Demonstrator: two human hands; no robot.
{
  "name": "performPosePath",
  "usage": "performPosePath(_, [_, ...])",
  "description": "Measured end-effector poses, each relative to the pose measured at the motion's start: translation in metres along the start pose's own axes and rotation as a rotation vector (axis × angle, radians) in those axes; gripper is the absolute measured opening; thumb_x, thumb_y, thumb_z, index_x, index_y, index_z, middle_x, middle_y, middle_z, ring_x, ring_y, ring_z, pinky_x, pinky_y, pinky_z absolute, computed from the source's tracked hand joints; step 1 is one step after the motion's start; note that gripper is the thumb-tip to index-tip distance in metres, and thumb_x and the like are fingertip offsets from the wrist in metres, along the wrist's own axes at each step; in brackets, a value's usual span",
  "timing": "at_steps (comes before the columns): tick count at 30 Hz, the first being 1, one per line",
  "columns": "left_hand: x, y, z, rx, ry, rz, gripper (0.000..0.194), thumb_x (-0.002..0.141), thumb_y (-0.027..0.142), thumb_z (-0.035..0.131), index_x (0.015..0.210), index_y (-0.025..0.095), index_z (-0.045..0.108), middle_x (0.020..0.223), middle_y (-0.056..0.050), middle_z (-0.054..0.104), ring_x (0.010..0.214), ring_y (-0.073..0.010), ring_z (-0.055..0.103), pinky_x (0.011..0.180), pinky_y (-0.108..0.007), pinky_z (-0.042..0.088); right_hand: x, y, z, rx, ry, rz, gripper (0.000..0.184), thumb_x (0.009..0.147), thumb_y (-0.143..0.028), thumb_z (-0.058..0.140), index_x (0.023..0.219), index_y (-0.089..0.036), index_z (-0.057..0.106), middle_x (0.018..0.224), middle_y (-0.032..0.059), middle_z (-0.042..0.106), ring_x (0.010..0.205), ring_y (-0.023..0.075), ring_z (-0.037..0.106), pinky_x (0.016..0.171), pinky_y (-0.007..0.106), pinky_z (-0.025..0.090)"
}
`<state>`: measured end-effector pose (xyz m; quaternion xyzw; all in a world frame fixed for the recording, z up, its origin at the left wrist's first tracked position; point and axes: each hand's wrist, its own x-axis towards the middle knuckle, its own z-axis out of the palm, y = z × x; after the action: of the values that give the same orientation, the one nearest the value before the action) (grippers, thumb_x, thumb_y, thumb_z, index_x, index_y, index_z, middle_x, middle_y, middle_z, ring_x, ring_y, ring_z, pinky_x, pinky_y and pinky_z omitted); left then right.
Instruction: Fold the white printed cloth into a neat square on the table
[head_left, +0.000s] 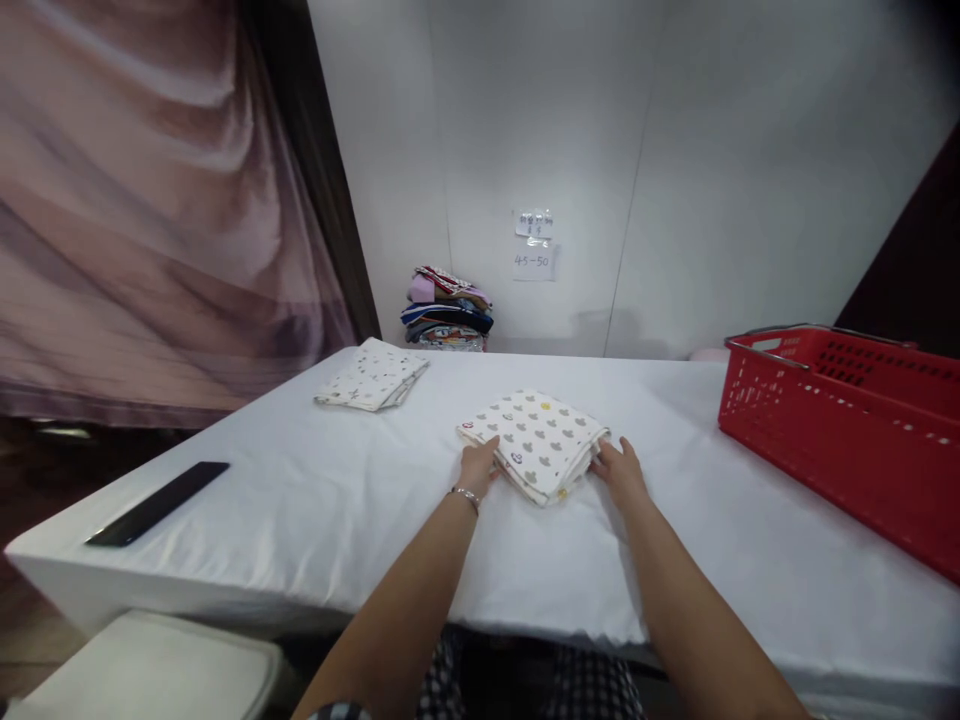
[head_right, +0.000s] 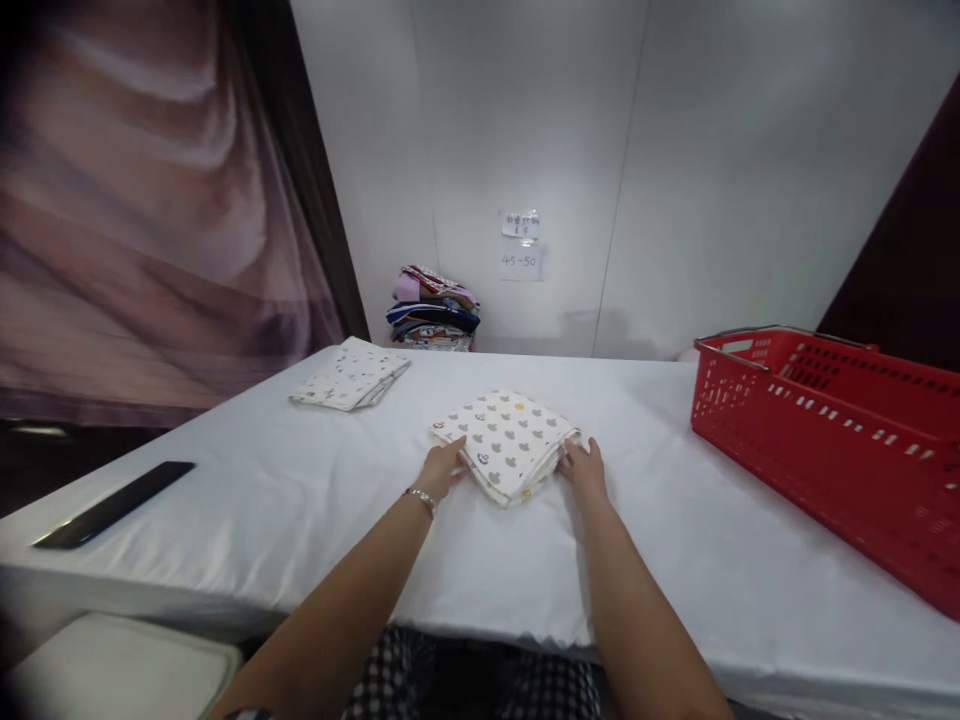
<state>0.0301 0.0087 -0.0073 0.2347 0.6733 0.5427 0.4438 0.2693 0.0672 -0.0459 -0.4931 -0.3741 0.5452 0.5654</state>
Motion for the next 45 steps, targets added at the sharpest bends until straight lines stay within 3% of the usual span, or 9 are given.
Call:
performPosePath(7, [-0.002, 0.009, 0.007, -0.035, -0.011, -0.150, 0.030, 0.068, 0.039, 0.069, 0.075, 0.013, 0.056, 0.068, -0.006, 0.061, 0.061, -0.0163, 0.059, 0.054, -0.027, 0.048, -0.006, -0.008, 0.005, 0.162, 0.008, 0.162, 0.098, 0.071, -0.038, 0.067, 0.144, -0.025, 0.003, 0.122, 0.0124, 0.051, 0.075, 0.0133, 0.063, 0.064, 0.026, 0.057])
performPosePath(15, [-0.006, 0.021, 0.014, -0.146, -0.034, -0.025, 0.025, 0.072, 0.026, 0.066, 0.093, 0.013, 0.059, 0.085, -0.009, 0.067, 0.075, -0.0169, 0.064, 0.065, -0.028, 0.052, -0.010, -0.014, 0.004, 0.075, 0.027, 0.130, 0.094, 0.073, -0.037, 0.064, 0.144, -0.019, 0.005, 0.090, 0.0062, 0.062, 0.060, 0.0127, 0.061, 0.055, 0.026, 0.054])
performPosePath(19, [-0.005, 0.026, -0.023, -0.173, -0.054, 0.008, 0.023, 0.073, 0.024, 0.063, 0.094, 0.013, 0.061, 0.084, -0.007, 0.069, 0.072, -0.0161, 0.065, 0.065, -0.027, 0.052, -0.009, -0.016, -0.001, -0.199, 0.077, 0.055, 0.073, 0.075, -0.046, 0.056, 0.136, -0.013, 0.034, 0.069, 0.0031, 0.062, 0.053, 0.0151, 0.057, 0.048, 0.026, 0.047])
performPosePath(22, [-0.004, 0.020, -0.059, -0.145, -0.045, -0.111, 0.019, 0.072, 0.023, 0.064, 0.086, 0.010, 0.062, 0.071, -0.008, 0.068, 0.061, -0.0164, 0.063, 0.058, -0.027, 0.053, -0.008, -0.015, -0.007, -0.545, 0.103, -0.163, 0.048, 0.075, -0.052, 0.051, 0.102, -0.014, 0.064, 0.072, 0.0068, 0.065, 0.067, 0.0192, 0.059, 0.058, 0.028, 0.046])
performPosePath(25, [-0.007, 0.010, -0.081, -0.130, 0.024, -0.157, 0.019, 0.073, 0.025, 0.065, 0.083, 0.010, 0.062, 0.062, -0.006, 0.066, 0.053, -0.0157, 0.061, 0.052, -0.026, 0.051, -0.006, -0.014, -0.008, -0.617, 0.108, -0.258, 0.046, 0.076, -0.054, 0.047, 0.084, -0.014, 0.067, 0.076, 0.0081, 0.066, 0.075, 0.0206, 0.059, 0.062, 0.028, 0.046])
performPosePath(30, [-0.017, 0.004, -0.087, -0.116, 0.003, -0.138, 0.033, 0.071, 0.039, 0.068, 0.086, 0.010, 0.062, 0.067, -0.009, 0.067, 0.059, -0.0185, 0.064, 0.057, -0.029, 0.053, -0.011, -0.005, 0.001, -0.349, -0.093, -0.111, 0.051, 0.072, -0.049, 0.058, 0.107, -0.014, 0.061, 0.087, 0.0073, 0.066, 0.070, 0.0157, 0.060, 0.059, 0.024, 0.048])
performPosePath(35, [-0.026, -0.001, -0.093, -0.059, -0.110, -0.123, 0.044, 0.063, 0.036, 0.075, 0.094, 0.009, 0.060, 0.079, -0.011, 0.069, 0.067, -0.0215, 0.066, 0.062, -0.033, 0.054, -0.028, 0.001, 0.013, -0.499, -0.279, -0.182, 0.061, 0.070, -0.046, 0.063, 0.124, -0.018, 0.053, 0.088, 0.0045, 0.065, 0.076, 0.0172, 0.059, 0.068, 0.029, 0.047])
performPosePath(42, [-0.025, -0.002, -0.089, -0.142, 0.102, -0.001, 0.054, 0.062, 0.021, 0.076, 0.112, 0.013, 0.055, 0.081, -0.007, 0.069, 0.075, -0.0215, 0.066, 0.066, -0.030, 0.053, -0.036, -0.026, 0.010, -0.290, -0.376, 0.001, 0.071, 0.065, -0.027, 0.064, 0.132, -0.018, 0.043, 0.069, -0.0013, 0.061, 0.046, 0.0089, 0.048, 0.042, 0.020, 0.037])
performPosePath(45, [-0.020, -0.005, -0.092, -0.138, 0.132, -0.014, 0.054, 0.062, 0.018, 0.077, 0.111, 0.012, 0.056, 0.080, -0.009, 0.070, 0.077, -0.0226, 0.066, 0.068, -0.031, 0.053, -0.037, -0.033, 0.007, -0.309, -0.336, 0.051, 0.071, 0.064, -0.024, 0.066, 0.131, -0.018, 0.043, 0.074, 0.0014, 0.063, 0.049, 0.0103, 0.053, 0.043, 0.021, 0.041])
